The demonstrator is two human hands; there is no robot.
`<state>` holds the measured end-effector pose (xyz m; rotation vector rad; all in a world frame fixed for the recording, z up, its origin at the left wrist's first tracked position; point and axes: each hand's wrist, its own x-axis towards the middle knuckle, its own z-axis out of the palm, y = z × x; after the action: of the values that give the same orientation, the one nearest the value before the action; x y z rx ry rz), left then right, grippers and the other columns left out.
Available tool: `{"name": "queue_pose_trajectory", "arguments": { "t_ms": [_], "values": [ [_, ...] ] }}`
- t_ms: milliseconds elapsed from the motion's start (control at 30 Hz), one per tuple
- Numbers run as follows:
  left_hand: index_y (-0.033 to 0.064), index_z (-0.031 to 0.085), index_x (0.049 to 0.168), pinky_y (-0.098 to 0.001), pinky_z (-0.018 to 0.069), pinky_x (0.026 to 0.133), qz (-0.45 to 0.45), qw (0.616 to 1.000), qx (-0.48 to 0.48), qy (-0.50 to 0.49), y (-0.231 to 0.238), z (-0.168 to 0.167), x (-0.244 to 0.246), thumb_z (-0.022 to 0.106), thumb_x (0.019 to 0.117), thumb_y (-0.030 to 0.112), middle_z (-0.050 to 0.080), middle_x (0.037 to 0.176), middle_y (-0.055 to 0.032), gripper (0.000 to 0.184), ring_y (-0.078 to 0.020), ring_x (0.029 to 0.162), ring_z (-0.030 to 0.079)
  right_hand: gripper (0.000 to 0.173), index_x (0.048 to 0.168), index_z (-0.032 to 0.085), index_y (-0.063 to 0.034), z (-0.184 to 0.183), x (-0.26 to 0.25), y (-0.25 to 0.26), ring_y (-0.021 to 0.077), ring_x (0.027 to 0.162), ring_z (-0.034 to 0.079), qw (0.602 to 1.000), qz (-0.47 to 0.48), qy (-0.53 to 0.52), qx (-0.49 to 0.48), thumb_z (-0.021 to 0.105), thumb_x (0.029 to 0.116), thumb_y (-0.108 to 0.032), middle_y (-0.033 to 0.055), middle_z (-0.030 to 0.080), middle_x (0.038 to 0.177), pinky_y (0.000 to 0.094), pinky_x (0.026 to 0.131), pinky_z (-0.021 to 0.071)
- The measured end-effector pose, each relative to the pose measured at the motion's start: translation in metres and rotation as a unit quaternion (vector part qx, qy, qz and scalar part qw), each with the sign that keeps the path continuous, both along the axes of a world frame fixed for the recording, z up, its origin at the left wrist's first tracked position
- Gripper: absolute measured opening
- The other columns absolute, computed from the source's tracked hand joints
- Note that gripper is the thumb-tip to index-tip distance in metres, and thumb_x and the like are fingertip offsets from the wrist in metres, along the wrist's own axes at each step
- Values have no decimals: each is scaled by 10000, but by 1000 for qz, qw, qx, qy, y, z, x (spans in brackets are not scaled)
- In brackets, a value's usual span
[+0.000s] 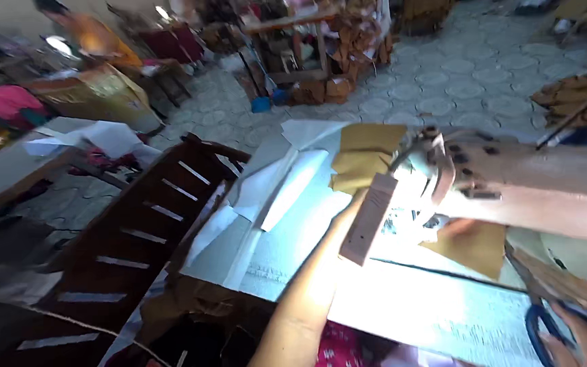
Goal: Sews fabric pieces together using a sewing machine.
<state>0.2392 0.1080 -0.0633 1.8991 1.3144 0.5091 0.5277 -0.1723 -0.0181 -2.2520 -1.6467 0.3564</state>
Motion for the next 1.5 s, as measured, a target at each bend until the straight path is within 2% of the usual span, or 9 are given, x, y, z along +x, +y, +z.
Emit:
{"name": "queue_pose_trajectory", "arguments": {
  "t_ms": [100, 200, 233, 367, 633, 767, 933, 1033, 1500],
  "values": [
    [-98, 588, 1297, -400, 461, 1056, -29, 998, 54, -35, -6, -5, 1, 761, 886, 109, 643, 1253, -241, 491, -260, 1187, 614, 443, 1243, 642, 116, -12, 15, -9, 568, 1065, 620, 994, 15, 17, 103, 623, 876, -131, 390, 627, 1175, 681, 875, 480],
    [-94, 645, 1195, -433, 478, 996, -32, 995, 90, 38, -5, 13, 7, 746, 889, 88, 667, 1155, -236, 370, -267, 1086, 632, 444, 1274, 616, 3, -7, 18, -17, 79, 871, 693, 963, 15, 230, 140, 618, 851, -133, 38, 716, 1063, 248, 745, 592],
    [-101, 638, 1209, -460, 475, 1002, -36, 990, 115, 69, -3, 12, 6, 733, 902, 92, 664, 1167, -255, 375, -297, 1095, 635, 452, 1323, 594, -74, -4, 16, -16, 50, 864, 711, 921, 30, 366, 132, 624, 876, -131, -32, 733, 1073, 220, 732, 607],
    [-66, 644, 1185, -278, 484, 969, -48, 993, 102, -20, -10, 6, -2, 776, 865, 163, 675, 1111, -146, 415, -112, 1035, 628, 470, 1322, 648, -219, 9, -11, 7, 9, 830, 678, 844, 103, 520, 76, 733, 877, -345, -109, 721, 1053, 170, 705, 576],
    [-64, 708, 1013, -421, 502, 907, -89, 987, 131, -21, -12, 30, 12, 687, 910, 103, 711, 971, -181, 197, -208, 968, 667, 319, 1324, 568, -111, 19, -47, 74, 30, 685, 627, 770, 26, 627, -116, 404, 1051, -134, -1, 684, 984, 146, 600, 520],
    [-51, 709, 1042, -330, 502, 910, -109, 982, 146, -41, -5, 22, 9, 681, 924, 116, 710, 997, -141, 207, -127, 972, 652, 309, 1314, 592, -90, 17, -61, 87, 50, 655, 625, 764, 1, 637, -102, 490, 1023, -62, 33, 672, 923, 149, 580, 524],
    [-32, 623, 1272, -461, 440, 1045, -95, 987, 132, 10, 4, 10, 5, 677, 959, 279, 649, 1233, -209, 445, -256, 1197, 600, 343, 1333, 610, -65, 16, -70, 93, 71, 646, 624, 774, -7, 627, -86, 522, 1009, 7, 60, 670, 915, 168, 584, 535],
    [-19, 630, 1267, -412, 448, 1048, -99, 984, 144, -21, 6, 11, 8, 695, 936, 264, 659, 1216, -169, 440, -204, 1181, 604, 368, 1336, 614, -58, 16, -71, 95, 59, 634, 616, 787, -3, 612, -81, 533, 991, 41, 61, 679, 929, 161, 572, 529],
    [-32, 628, 1311, -551, 307, 1190, -102, 988, 117, 18, 9, 1, 7, 767, 885, 170, 603, 1358, -253, 492, -400, 1347, 502, 465, 1346, 552, -76, 26, -58, 92, 23, 746, 641, 838, 81, 526, -120, 658, 894, -75, -33, 663, 998, 171, 642, 548]
  ]
}}
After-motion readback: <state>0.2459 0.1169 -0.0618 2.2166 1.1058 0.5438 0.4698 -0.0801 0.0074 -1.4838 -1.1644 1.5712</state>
